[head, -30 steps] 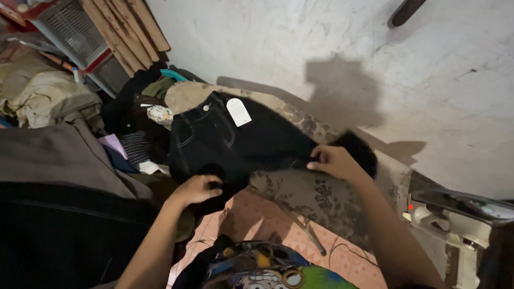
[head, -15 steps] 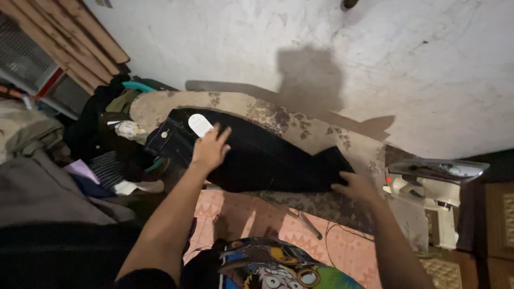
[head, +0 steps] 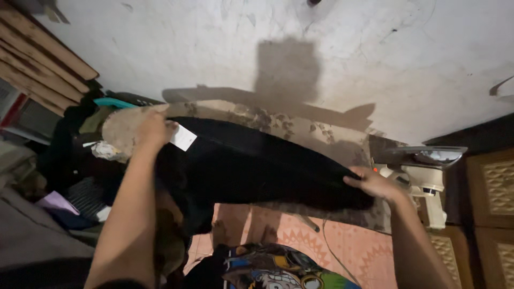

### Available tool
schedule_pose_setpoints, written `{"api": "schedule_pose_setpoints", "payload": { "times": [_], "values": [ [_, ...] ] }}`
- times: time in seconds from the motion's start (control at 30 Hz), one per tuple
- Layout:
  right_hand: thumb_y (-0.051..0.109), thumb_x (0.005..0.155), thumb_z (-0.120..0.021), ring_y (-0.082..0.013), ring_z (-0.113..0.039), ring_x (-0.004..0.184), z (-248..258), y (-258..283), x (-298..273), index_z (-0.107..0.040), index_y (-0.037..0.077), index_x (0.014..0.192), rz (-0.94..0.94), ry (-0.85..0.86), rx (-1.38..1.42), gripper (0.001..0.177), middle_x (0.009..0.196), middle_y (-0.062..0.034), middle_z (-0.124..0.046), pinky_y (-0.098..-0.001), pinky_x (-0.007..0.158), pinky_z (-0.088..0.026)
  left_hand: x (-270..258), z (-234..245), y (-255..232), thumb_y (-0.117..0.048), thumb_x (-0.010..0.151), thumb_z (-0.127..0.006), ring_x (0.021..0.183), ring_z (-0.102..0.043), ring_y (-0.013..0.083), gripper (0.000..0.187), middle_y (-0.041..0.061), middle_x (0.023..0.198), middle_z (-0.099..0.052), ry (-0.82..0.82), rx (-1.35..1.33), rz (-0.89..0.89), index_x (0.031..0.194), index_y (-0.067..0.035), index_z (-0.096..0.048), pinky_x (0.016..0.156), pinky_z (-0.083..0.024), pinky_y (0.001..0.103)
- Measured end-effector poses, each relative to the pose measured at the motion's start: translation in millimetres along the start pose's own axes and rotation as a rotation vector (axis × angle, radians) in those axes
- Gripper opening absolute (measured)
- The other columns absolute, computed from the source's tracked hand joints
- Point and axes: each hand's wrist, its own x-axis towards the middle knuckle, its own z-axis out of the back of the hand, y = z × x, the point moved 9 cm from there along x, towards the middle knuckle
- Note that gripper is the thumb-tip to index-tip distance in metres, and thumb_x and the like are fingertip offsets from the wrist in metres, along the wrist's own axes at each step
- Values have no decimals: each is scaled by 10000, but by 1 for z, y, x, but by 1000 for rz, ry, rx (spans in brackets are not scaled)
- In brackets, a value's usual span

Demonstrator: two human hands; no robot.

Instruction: The person irons a pair of black jeans on a small ironing board. They repeatedly smooth the fabric with their hands and move the iron across different sections, including the legs and waist, before folding the jeans and placing them on a nearby surface.

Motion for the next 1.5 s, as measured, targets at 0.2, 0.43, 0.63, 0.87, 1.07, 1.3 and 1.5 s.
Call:
{"api": "schedule_pose_setpoints", "payload": {
  "times": [0.2, 0.43, 0.63, 0.87, 1.07, 1.3, 1.5],
  "values": [
    [334, 792, -848, -169, -658, 1021, 45, -32, -10, -695, -2, 1273, -142, -168, 75, 607, 1140, -105, -758, -316, 923, -489, -69, 182, -120, -361, 908, -801, 1026, -662, 406, 362, 206, 1081, -662, -259, -79, -158, 1084, -45, -780, 859, -532, 513],
    [392, 743, -927, -301, -713, 975, 55, -55, 26, -722, -62, 1159, -181, -376, -325, 649, 1044, -224, -745, -395, 884, -536, 45, 106, -167, -196, 904, -746, 1066, -648, 459, 476, 303, 1469, -415, -298, -9, -154, 1319, -7, -608, 869, -549, 509],
    [345, 747, -868, -353, -654, 1127, -12, -81, -13, -524, 11, 1314, 25, -907, 319, 743, 1230, -198, -675, -437, 961, -505, -40, -42, -151, -358, 835, -792, 1354, -439, 492, 827, 319, 1605, -267, 31, -157, -487, 1494, -25, -419, 1120, -402, 522],
    [239, 819, -838, -354, -620, 1164, -67, -69, -38, -637, 157, 1350, 47, -871, -103, 573, 1237, -219, -642, -429, 1005, -492, -148, -123, -135, -229, 838, -722, 1484, -349, 379, 728, 124, 1632, -325, 111, 59, -751, 1512, -169, -452, 1179, -285, 596],
    [239, 724, -860, -394, -660, 1087, -46, -107, -44, -696, 188, 1220, 32, -804, -174, 526, 1214, -200, -664, -443, 914, -538, -160, -142, -143, -60, 815, -647, 1474, -331, 373, 814, 119, 1643, -301, 203, 356, -836, 1570, -190, -369, 1167, -292, 564],
    [203, 702, -889, -191, -615, 959, -34, -161, -83, -475, 102, 1289, 57, -1228, 747, 725, 1101, -77, -589, -380, 797, -520, -177, -107, -137, -39, 831, -654, 1448, -430, 367, 662, 164, 1558, -455, -72, 145, -702, 1468, -132, -499, 1166, -357, 547],
    [118, 1004, -805, -140, -630, 1182, 38, -141, -105, -570, -5, 1393, 460, -1342, 485, 471, 1334, -85, -651, -296, 1023, -511, -189, -88, -103, -105, 869, -665, 1136, -602, 382, 495, 202, 1267, -612, -91, -124, -391, 1351, -26, -577, 958, -515, 463]
  ]
}}
